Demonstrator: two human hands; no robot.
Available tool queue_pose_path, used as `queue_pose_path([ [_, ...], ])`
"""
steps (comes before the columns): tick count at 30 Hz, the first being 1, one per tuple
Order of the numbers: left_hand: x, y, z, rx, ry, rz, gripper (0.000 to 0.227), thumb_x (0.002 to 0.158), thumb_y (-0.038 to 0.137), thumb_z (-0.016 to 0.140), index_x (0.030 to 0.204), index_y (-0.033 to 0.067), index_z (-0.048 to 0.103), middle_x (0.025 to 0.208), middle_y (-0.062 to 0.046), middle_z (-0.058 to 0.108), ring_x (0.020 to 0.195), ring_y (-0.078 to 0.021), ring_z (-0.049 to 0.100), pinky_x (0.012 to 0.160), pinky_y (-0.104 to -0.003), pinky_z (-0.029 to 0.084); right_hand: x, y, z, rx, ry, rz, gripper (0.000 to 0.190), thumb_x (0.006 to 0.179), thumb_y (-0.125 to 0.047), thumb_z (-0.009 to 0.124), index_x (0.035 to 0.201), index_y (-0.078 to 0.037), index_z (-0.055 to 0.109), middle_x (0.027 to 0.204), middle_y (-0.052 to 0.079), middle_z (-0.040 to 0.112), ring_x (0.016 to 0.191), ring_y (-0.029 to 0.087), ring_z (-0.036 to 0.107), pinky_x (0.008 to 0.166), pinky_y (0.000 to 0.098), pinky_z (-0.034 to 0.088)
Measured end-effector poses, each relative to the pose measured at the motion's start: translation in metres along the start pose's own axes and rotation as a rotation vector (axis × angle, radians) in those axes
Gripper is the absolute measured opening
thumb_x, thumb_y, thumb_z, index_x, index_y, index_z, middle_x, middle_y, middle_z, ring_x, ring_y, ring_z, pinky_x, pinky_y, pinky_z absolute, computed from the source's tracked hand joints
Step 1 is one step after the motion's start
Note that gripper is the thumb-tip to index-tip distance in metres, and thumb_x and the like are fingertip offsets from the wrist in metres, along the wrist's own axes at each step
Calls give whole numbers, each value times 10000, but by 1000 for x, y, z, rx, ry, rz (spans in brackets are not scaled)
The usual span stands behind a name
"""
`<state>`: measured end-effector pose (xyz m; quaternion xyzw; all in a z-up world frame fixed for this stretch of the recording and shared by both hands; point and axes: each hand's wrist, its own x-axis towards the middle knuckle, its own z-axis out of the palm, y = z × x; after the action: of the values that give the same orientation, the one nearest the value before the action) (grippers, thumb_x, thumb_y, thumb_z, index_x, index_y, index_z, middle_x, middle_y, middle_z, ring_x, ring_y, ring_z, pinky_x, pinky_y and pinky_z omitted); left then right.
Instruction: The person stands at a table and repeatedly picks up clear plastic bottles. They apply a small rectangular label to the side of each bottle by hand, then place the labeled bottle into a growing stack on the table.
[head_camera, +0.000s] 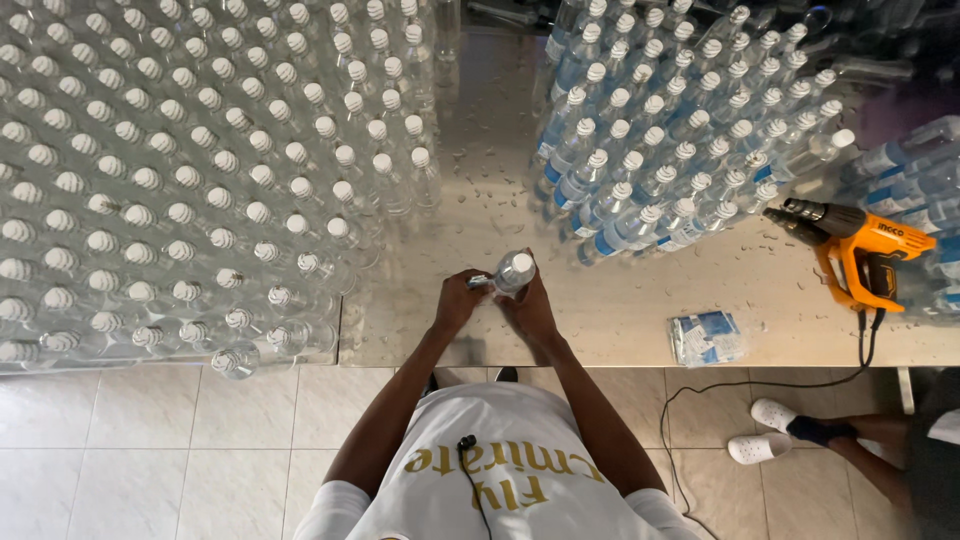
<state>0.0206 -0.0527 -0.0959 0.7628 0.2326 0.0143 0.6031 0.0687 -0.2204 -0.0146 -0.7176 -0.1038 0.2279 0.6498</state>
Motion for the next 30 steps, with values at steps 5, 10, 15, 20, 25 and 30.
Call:
queue_pose_path([
  [5, 5, -8, 9, 35, 8, 59, 161, 1011, 199, 814, 1160, 159, 855, 1099, -149, 832, 1099, -424, 763, 964, -495, 620, -9, -15, -1, 0, 29, 35, 1087, 811, 44, 791, 1742, -10, 233, 1771, 257, 339, 1660, 386, 270, 1399, 504, 234],
  [10, 5, -4, 18, 56, -20, 135, 148, 1044, 173, 784, 1179, 124, 818, 1140, -139, 815, 1117, -395, 761, 974, -501, 619, -8, -11, -10, -100, 61, 42, 1098, 815, -127, 885, 1725, -34, 278, 1756, 264, 362, 1653, 394, 293, 1404, 518, 252],
  [15, 4, 11, 28, 126, -21, 186, 185, 1043, 199, 746, 1208, 118, 767, 1170, -162, 787, 1136, -437, 741, 956, -559, 618, -17, -25, -11, -26, 166, 92, 903, 901, -16, 786, 1687, -58, 345, 1711, 203, 446, 1632, 353, 363, 1384, 512, 304],
  [20, 9, 18, 26, 32, 26, 140, 162, 1059, 211, 745, 1182, 117, 790, 1142, -165, 799, 1083, -419, 761, 918, -516, 620, 8, 28, -27, 11, 315, 0, 818, 870, 45, 794, 1584, -14, 400, 1483, 178, 525, 1487, 317, 499, 1264, 501, 411],
  [25, -8, 6, 6, -84, 74, 23, 139, 1037, 229, 763, 1141, 157, 820, 1059, -124, 828, 888, -272, 778, 778, -437, 612, 19, 19, -44, -229, 468, -83, 883, 823, 36, 873, 1558, 67, 386, 1439, 291, 484, 1392, 492, 525, 1182, 611, 445],
  [30, -47, 18, -30, -891, 157, -251, 220, 1057, 224, 690, 1247, 118, 725, 1017, -96, 843, 684, -92, 727, 636, -216, 564, 20, -4, -48, -328, 790, -91, 975, 765, -116, 1003, 1524, -68, 394, 1342, 190, 386, 1245, 441, 512, 1217, 564, 524],
])
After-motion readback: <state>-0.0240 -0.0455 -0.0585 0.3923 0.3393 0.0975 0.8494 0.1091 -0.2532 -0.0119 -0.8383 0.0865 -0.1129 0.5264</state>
